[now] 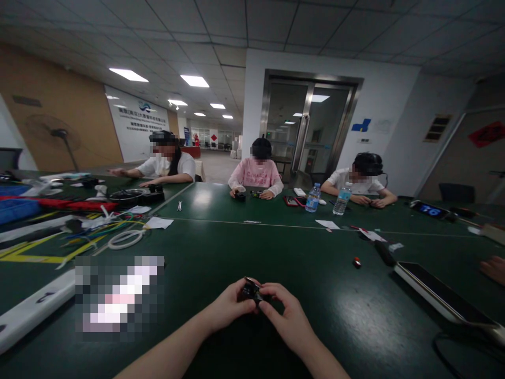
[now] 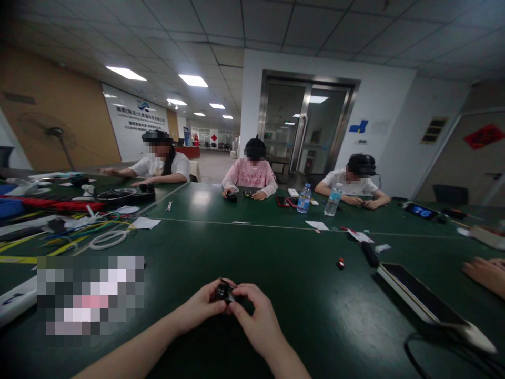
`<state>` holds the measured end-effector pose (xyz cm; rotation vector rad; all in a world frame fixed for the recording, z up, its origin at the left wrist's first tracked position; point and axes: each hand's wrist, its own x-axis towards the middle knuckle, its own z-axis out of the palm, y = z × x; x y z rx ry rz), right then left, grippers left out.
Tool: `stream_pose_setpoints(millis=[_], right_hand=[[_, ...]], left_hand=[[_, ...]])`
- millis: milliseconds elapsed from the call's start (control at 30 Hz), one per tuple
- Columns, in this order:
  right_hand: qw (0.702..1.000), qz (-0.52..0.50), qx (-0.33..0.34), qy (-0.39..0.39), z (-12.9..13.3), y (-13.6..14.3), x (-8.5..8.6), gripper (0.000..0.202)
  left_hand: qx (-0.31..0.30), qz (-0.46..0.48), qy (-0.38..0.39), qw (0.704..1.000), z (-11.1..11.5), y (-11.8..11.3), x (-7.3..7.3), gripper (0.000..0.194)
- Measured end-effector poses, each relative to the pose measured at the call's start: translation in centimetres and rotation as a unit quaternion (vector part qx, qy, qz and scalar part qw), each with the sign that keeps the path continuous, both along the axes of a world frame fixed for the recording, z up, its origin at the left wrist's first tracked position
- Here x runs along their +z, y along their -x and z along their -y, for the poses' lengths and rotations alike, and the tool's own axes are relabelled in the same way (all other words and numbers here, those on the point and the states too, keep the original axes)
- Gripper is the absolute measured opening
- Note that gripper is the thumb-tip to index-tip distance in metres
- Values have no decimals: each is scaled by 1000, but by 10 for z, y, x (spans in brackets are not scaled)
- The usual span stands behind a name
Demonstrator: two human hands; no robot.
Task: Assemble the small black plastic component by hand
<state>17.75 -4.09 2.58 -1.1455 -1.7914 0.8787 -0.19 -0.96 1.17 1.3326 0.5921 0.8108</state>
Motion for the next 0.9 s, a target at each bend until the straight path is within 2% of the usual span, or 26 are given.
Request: stream_pose_setpoints(millis=[133,433,700,900], right_hand=[[1000,6,-4,8,2,1,4,16],[1000,6,-23,8,4,3,7,14],[1000,-10,-21,7,2,2,4,12],[1000,-2,-25,6,1,2,1,11]], left_hand=[[7,-12,-2,1000,1,-1,2,34],[12,-4,8,1000,-2,-2,-5,38],[21,-8,-29,999,-1,-2,-4,41],[26,-30,-27,999,-1,-2,-2,43]])
